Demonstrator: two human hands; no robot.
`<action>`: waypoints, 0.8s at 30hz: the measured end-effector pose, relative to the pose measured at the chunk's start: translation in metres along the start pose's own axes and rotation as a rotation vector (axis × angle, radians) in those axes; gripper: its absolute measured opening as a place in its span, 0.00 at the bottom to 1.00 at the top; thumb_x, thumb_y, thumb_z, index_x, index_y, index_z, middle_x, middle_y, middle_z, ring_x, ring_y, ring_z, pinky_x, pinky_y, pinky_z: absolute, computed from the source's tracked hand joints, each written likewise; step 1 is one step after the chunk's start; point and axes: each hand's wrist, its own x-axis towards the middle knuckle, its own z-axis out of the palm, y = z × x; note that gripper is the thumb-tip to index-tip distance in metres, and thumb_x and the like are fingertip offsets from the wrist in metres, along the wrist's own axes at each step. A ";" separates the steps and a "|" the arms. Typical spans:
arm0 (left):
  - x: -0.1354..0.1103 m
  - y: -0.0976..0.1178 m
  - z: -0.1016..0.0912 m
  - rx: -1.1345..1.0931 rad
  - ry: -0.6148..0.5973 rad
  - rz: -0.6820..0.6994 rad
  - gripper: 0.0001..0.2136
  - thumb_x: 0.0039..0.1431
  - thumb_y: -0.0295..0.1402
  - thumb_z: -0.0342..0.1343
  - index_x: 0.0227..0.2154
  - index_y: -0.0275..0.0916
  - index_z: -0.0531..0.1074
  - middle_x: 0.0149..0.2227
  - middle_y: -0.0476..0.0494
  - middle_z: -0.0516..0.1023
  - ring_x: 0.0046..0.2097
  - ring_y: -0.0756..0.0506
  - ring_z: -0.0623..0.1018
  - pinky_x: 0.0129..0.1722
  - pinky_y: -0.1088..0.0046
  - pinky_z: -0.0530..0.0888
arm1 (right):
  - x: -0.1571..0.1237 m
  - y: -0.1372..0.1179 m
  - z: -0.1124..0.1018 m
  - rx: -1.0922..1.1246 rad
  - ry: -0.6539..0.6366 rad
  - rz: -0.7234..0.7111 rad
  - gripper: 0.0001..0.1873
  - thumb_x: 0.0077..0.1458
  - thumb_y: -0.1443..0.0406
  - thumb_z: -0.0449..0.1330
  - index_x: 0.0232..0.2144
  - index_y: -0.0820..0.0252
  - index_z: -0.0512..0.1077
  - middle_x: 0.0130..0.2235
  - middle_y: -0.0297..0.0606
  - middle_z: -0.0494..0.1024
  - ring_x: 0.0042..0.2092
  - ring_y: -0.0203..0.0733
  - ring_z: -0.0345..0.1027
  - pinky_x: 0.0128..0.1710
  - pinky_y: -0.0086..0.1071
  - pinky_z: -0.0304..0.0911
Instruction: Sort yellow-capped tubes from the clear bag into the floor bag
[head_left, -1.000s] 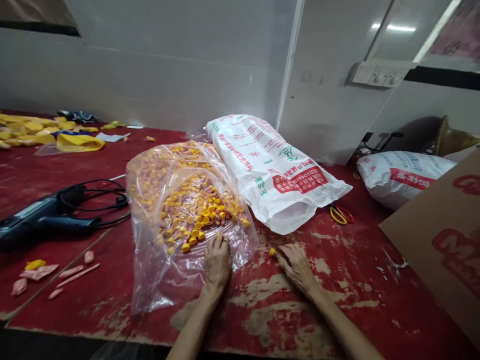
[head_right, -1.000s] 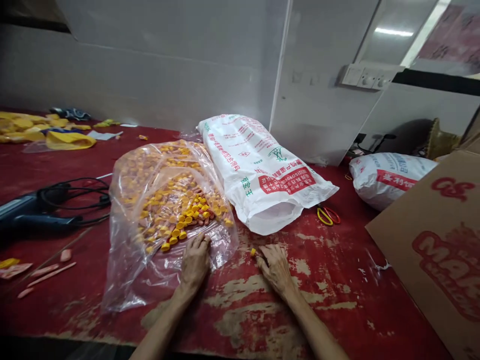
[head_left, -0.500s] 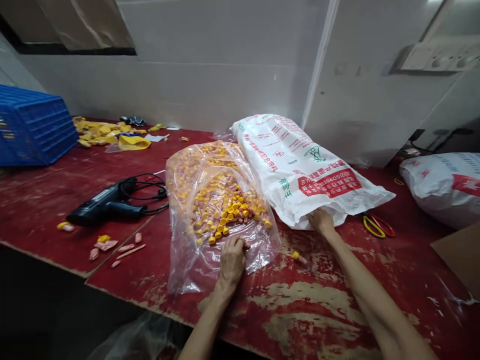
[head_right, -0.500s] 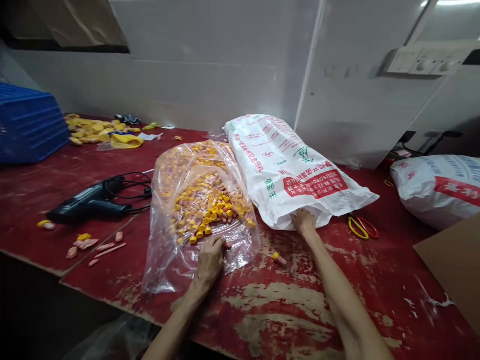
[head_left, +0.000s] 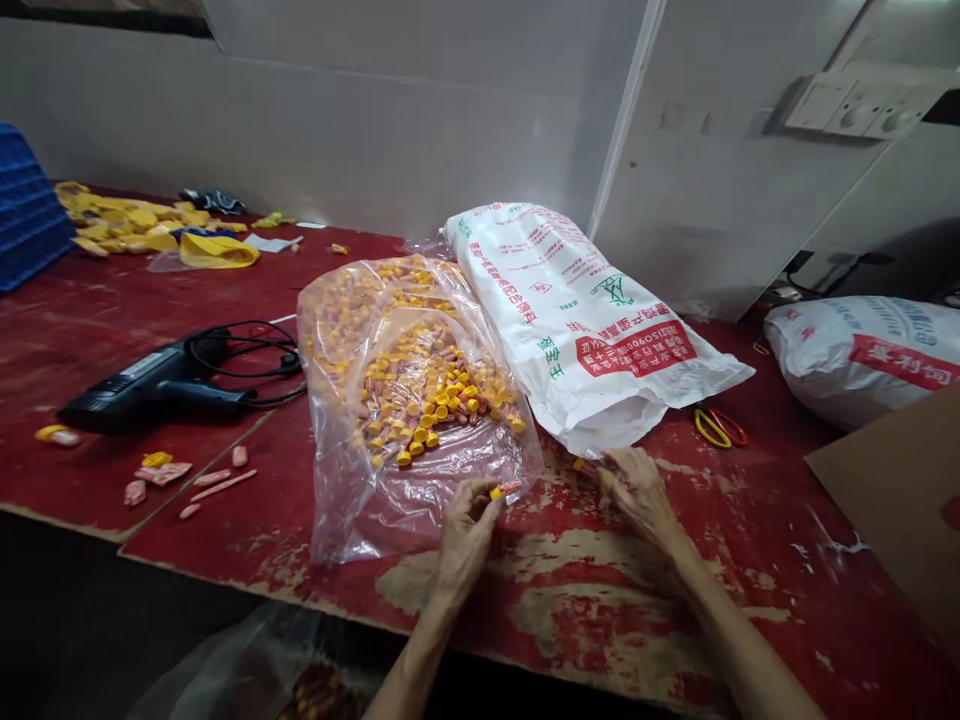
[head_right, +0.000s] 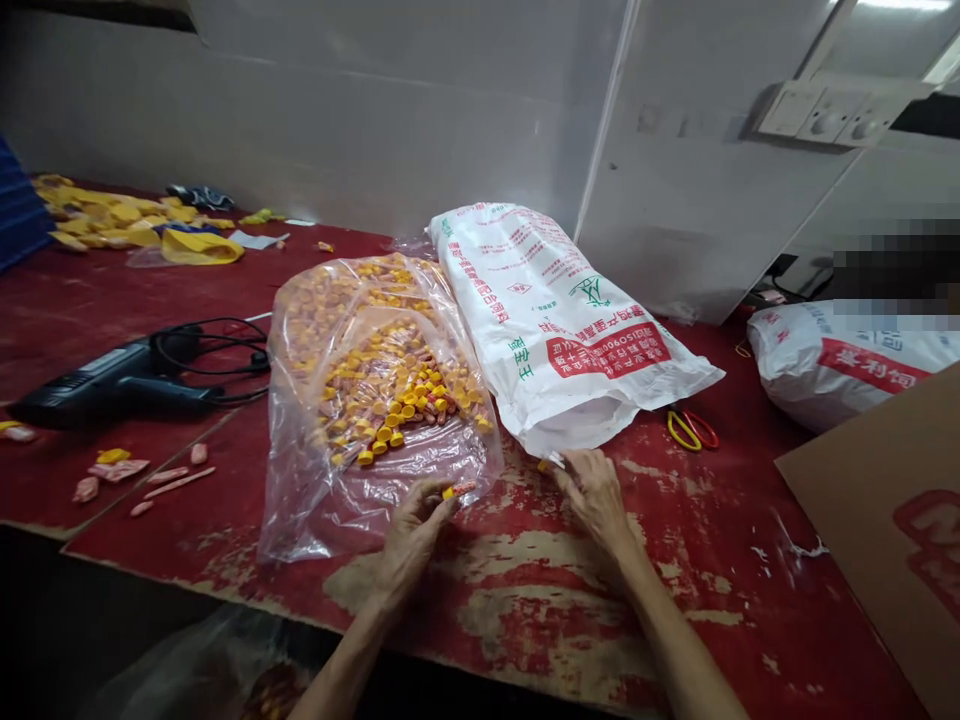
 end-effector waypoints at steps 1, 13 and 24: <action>-0.007 0.005 0.006 -0.067 -0.032 -0.038 0.09 0.54 0.37 0.55 0.36 0.40 0.73 0.37 0.45 0.72 0.39 0.46 0.74 0.39 0.71 0.71 | -0.014 -0.010 -0.004 0.084 0.009 -0.087 0.14 0.61 0.63 0.51 0.48 0.57 0.68 0.43 0.42 0.73 0.44 0.45 0.64 0.42 0.37 0.59; -0.061 0.015 0.044 -0.224 -0.010 -0.191 0.12 0.53 0.40 0.57 0.35 0.38 0.76 0.35 0.43 0.76 0.39 0.44 0.75 0.42 0.69 0.72 | -0.056 -0.085 0.000 0.455 -0.148 -0.154 0.11 0.64 0.65 0.46 0.45 0.57 0.65 0.38 0.41 0.71 0.39 0.42 0.65 0.38 0.36 0.65; -0.061 0.016 0.045 0.024 -0.129 0.007 0.10 0.57 0.29 0.49 0.34 0.40 0.75 0.34 0.44 0.76 0.37 0.47 0.75 0.39 0.71 0.73 | -0.071 -0.087 0.029 0.414 -0.023 -0.053 0.13 0.65 0.61 0.46 0.44 0.58 0.67 0.37 0.41 0.73 0.37 0.41 0.68 0.35 0.34 0.65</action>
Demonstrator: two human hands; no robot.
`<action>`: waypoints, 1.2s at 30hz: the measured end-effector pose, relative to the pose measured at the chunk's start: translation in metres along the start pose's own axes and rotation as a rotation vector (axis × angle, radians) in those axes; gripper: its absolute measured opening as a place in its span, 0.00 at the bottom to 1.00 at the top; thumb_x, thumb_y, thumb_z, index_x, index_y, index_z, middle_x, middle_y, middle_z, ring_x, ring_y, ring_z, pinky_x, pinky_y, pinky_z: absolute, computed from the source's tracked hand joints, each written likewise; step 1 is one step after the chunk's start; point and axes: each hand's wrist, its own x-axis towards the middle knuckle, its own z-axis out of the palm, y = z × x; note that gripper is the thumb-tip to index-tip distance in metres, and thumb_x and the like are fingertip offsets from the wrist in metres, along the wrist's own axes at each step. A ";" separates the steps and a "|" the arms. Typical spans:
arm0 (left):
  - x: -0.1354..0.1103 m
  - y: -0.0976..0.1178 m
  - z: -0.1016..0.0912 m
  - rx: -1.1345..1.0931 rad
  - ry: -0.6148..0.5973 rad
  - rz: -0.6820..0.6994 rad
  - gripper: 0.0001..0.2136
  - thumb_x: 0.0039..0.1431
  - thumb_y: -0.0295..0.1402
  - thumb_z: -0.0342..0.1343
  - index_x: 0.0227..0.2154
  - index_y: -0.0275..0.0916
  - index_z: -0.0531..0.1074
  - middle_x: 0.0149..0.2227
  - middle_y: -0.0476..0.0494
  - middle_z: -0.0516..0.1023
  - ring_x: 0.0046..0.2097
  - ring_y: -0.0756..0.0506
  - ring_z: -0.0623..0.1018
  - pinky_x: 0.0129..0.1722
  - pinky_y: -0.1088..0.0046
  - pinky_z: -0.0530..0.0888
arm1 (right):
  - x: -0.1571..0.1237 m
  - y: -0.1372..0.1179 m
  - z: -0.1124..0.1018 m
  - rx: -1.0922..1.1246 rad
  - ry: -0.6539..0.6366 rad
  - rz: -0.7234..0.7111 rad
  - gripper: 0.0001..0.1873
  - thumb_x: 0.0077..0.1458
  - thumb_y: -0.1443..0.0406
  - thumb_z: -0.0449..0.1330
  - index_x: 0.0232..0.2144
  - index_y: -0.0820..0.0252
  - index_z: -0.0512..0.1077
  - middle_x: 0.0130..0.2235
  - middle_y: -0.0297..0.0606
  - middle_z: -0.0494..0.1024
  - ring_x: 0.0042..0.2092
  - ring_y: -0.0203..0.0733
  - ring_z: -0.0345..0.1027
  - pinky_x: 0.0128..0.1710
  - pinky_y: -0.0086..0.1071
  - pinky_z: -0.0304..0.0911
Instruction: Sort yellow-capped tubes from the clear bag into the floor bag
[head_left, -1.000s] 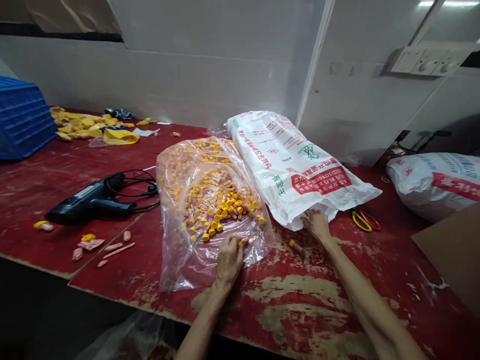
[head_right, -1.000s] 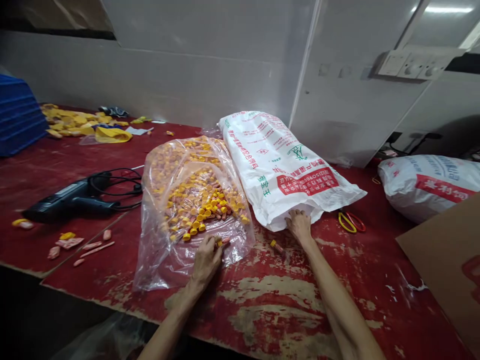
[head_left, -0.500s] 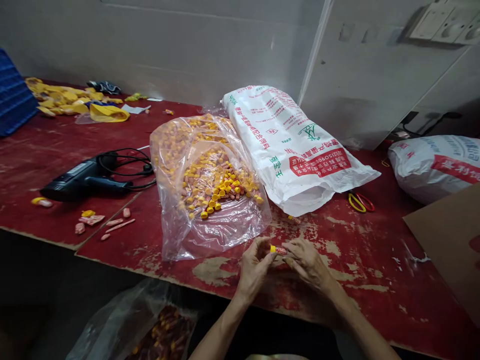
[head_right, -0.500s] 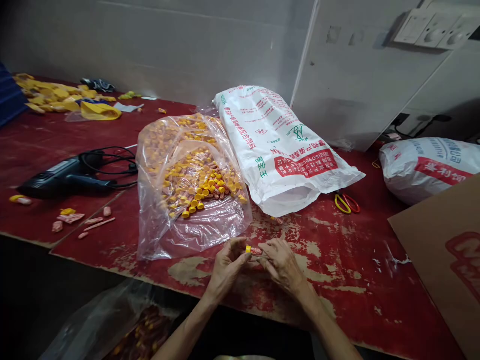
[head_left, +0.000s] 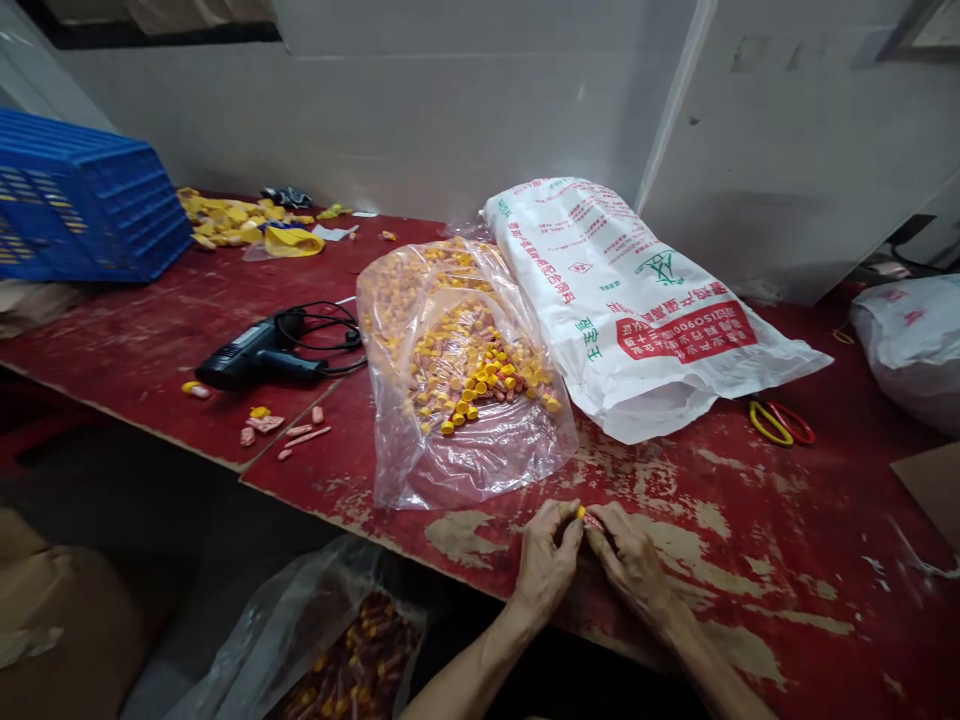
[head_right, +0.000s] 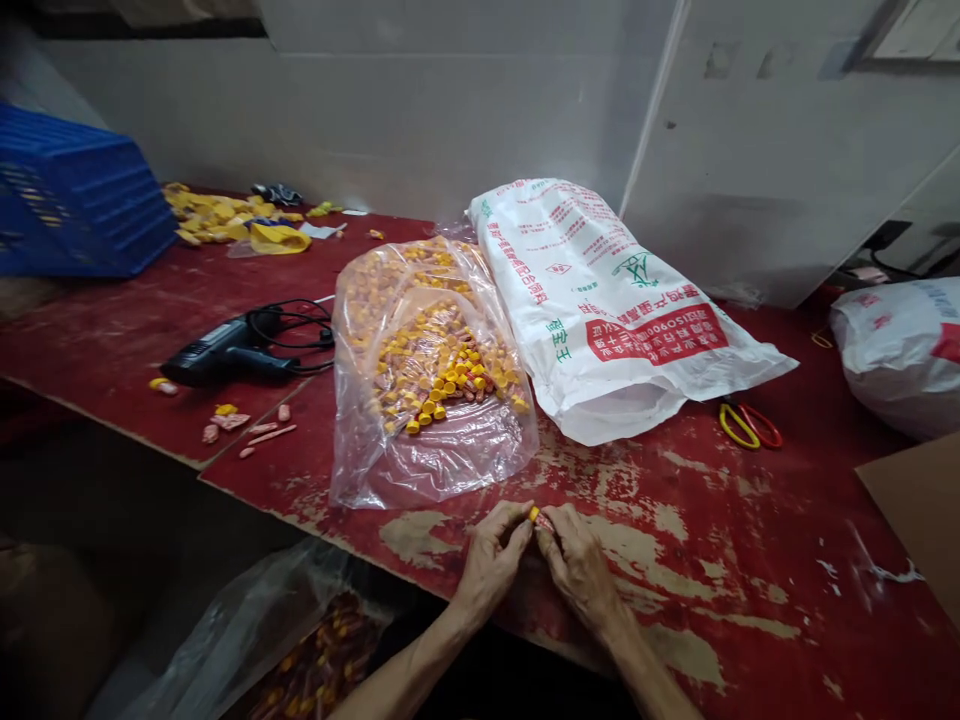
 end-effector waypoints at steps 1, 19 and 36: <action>0.010 -0.001 -0.005 0.082 0.002 0.053 0.10 0.57 0.27 0.49 0.33 0.40 0.75 0.35 0.44 0.76 0.37 0.47 0.75 0.39 0.71 0.73 | 0.003 0.009 -0.002 -0.055 -0.012 -0.038 0.13 0.64 0.61 0.47 0.45 0.59 0.68 0.38 0.42 0.73 0.38 0.42 0.68 0.37 0.35 0.65; 0.138 -0.053 -0.123 1.227 0.264 0.321 0.13 0.57 0.24 0.43 0.27 0.35 0.73 0.32 0.31 0.74 0.38 0.33 0.70 0.38 0.56 0.63 | 0.141 0.131 -0.064 -0.709 -0.001 0.421 0.18 0.60 0.64 0.46 0.43 0.66 0.72 0.46 0.51 0.72 0.49 0.53 0.60 0.46 0.42 0.54; 0.094 -0.048 -0.108 0.599 0.370 0.241 0.14 0.53 0.23 0.46 0.41 0.39 0.69 0.41 0.40 0.74 0.43 0.45 0.75 0.41 0.68 0.72 | 0.055 0.061 -0.047 -0.203 0.155 0.298 0.20 0.61 0.57 0.46 0.50 0.59 0.66 0.45 0.45 0.74 0.44 0.47 0.68 0.42 0.37 0.63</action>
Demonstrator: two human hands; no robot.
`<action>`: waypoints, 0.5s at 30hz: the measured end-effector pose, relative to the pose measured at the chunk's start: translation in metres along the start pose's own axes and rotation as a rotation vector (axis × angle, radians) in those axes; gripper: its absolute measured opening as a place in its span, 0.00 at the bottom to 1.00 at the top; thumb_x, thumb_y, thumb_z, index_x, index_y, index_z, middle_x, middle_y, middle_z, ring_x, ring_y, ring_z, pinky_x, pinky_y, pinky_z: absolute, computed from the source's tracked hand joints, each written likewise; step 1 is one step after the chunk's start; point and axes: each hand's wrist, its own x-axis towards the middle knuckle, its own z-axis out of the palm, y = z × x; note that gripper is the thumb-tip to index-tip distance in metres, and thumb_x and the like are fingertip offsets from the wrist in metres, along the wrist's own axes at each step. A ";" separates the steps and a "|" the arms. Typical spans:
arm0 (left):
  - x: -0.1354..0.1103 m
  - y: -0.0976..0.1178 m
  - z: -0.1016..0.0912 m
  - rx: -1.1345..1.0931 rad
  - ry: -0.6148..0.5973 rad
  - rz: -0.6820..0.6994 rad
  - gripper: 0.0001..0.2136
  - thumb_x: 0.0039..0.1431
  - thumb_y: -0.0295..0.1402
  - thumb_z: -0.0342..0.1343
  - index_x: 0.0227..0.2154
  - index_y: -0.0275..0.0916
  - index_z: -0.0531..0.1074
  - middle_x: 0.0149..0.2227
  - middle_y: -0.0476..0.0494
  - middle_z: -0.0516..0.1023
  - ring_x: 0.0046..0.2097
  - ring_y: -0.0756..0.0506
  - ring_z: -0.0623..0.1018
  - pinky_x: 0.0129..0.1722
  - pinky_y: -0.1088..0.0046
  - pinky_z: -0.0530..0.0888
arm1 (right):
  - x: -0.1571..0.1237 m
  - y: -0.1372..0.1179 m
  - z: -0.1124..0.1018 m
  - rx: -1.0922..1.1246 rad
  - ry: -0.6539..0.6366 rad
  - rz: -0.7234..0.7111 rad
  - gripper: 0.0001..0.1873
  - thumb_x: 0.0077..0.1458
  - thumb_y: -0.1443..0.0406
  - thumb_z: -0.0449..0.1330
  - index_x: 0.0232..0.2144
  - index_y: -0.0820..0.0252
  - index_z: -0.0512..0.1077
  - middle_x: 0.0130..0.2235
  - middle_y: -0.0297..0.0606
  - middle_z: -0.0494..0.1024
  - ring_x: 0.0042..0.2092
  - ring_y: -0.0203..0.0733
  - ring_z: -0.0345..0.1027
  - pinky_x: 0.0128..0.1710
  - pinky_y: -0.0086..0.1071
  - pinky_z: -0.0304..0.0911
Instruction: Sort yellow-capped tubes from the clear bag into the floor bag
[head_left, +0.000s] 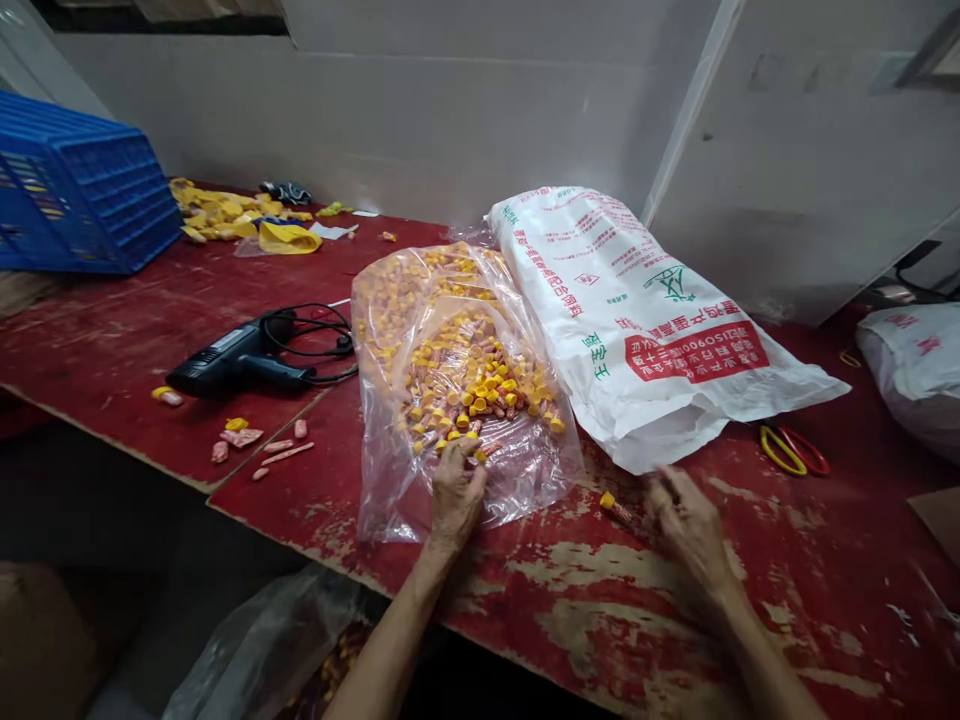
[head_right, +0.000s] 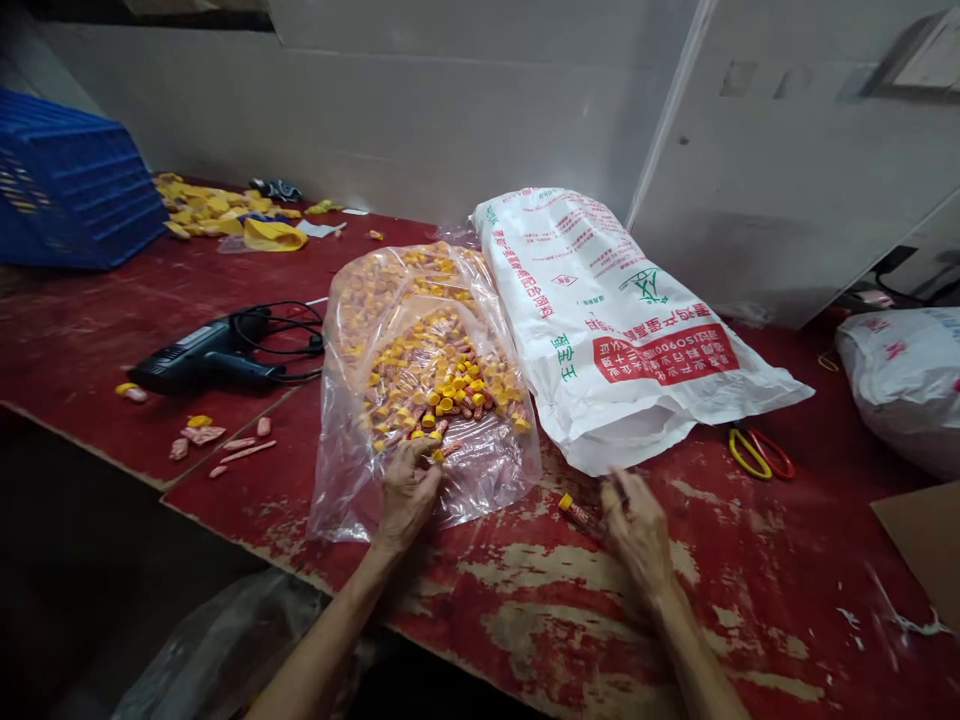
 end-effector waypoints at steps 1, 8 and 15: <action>-0.006 0.010 -0.002 -0.133 -0.040 -0.062 0.13 0.53 0.25 0.47 0.40 0.39 0.69 0.39 0.43 0.75 0.40 0.46 0.75 0.39 0.69 0.73 | -0.015 -0.010 0.002 0.091 -0.060 -0.052 0.19 0.61 0.57 0.46 0.49 0.57 0.67 0.45 0.44 0.74 0.44 0.46 0.69 0.42 0.36 0.64; -0.053 0.068 -0.003 -0.661 -0.455 -0.290 0.09 0.52 0.31 0.52 0.35 0.40 0.74 0.34 0.47 0.78 0.36 0.47 0.76 0.38 0.72 0.73 | -0.049 -0.055 0.013 0.161 -0.227 -0.341 0.17 0.61 0.63 0.48 0.50 0.56 0.68 0.47 0.44 0.74 0.52 0.49 0.66 0.50 0.45 0.64; -0.097 0.093 0.014 -0.812 -0.278 -0.533 0.13 0.53 0.35 0.55 0.41 0.40 0.75 0.43 0.43 0.79 0.45 0.44 0.77 0.46 0.68 0.73 | -0.069 -0.068 0.015 0.219 -0.158 -0.295 0.13 0.63 0.63 0.47 0.44 0.59 0.68 0.38 0.43 0.75 0.39 0.44 0.71 0.38 0.37 0.69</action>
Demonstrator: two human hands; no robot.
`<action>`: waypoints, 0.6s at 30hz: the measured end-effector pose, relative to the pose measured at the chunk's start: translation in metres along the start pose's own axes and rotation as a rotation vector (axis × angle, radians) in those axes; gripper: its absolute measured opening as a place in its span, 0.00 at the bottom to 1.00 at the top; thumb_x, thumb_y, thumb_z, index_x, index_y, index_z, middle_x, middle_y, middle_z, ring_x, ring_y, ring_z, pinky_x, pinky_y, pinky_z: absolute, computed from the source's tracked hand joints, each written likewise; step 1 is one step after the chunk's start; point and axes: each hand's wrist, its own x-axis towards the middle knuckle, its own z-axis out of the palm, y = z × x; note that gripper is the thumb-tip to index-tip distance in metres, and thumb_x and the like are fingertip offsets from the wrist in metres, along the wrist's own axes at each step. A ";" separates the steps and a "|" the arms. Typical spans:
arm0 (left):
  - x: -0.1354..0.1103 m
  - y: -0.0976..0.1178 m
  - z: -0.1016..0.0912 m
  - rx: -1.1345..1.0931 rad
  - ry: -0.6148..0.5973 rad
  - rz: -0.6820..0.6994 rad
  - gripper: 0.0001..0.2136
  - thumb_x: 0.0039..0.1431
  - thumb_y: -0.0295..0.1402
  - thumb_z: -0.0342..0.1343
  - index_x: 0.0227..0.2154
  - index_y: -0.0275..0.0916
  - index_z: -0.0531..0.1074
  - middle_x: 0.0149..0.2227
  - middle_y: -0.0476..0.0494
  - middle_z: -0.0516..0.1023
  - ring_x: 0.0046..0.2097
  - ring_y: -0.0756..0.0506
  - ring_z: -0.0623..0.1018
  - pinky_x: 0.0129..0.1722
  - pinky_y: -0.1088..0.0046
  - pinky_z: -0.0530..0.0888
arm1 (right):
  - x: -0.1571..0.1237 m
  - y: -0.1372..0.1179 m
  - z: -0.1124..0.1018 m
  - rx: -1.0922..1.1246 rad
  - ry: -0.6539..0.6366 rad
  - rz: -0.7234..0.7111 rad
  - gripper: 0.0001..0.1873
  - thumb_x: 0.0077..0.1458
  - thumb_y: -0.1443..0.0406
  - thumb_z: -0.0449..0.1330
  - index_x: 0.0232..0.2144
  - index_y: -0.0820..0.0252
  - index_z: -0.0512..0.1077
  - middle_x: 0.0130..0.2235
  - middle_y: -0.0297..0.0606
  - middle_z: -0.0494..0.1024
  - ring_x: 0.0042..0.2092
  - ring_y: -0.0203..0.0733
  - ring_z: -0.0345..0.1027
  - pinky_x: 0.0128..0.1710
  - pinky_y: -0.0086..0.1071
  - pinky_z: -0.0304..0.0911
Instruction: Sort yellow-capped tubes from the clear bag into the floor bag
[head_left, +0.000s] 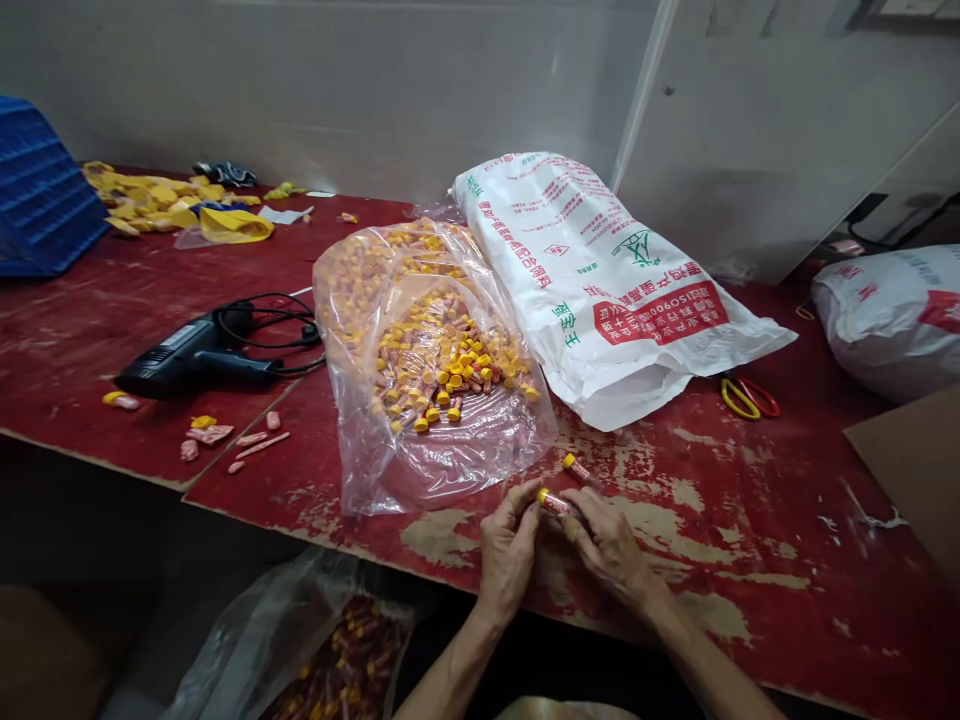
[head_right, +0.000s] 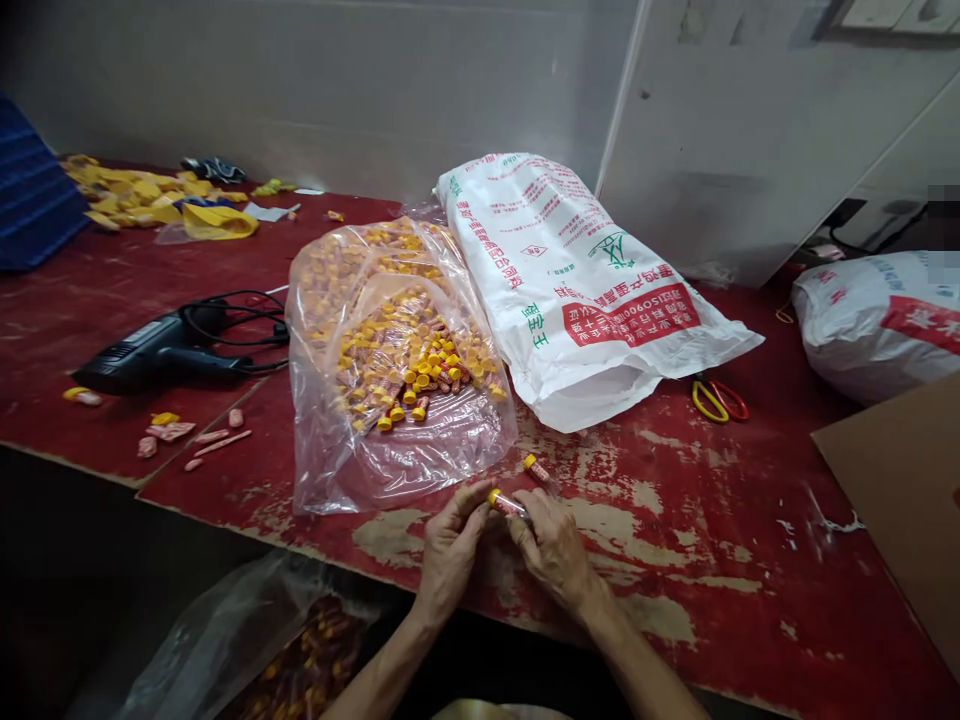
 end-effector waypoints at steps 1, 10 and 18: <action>-0.005 -0.002 0.003 0.014 0.017 0.001 0.13 0.54 0.35 0.55 0.42 0.40 0.75 0.43 0.43 0.79 0.46 0.44 0.77 0.47 0.68 0.73 | -0.004 -0.002 0.005 -0.001 0.027 0.022 0.13 0.63 0.62 0.47 0.44 0.59 0.68 0.37 0.42 0.75 0.38 0.44 0.71 0.37 0.36 0.68; 0.014 0.011 -0.006 0.359 -0.090 0.250 0.13 0.58 0.31 0.50 0.44 0.39 0.74 0.42 0.42 0.79 0.43 0.45 0.78 0.44 0.70 0.74 | -0.003 0.006 -0.003 0.202 0.053 0.224 0.14 0.62 0.58 0.50 0.45 0.56 0.69 0.42 0.41 0.74 0.43 0.43 0.69 0.43 0.35 0.65; 0.128 0.016 -0.066 1.096 0.392 0.366 0.10 0.58 0.33 0.49 0.36 0.33 0.71 0.40 0.31 0.73 0.44 0.36 0.72 0.43 0.59 0.69 | 0.031 0.095 -0.032 -0.242 0.301 0.357 0.22 0.59 0.55 0.46 0.45 0.61 0.71 0.41 0.45 0.73 0.42 0.47 0.65 0.43 0.40 0.60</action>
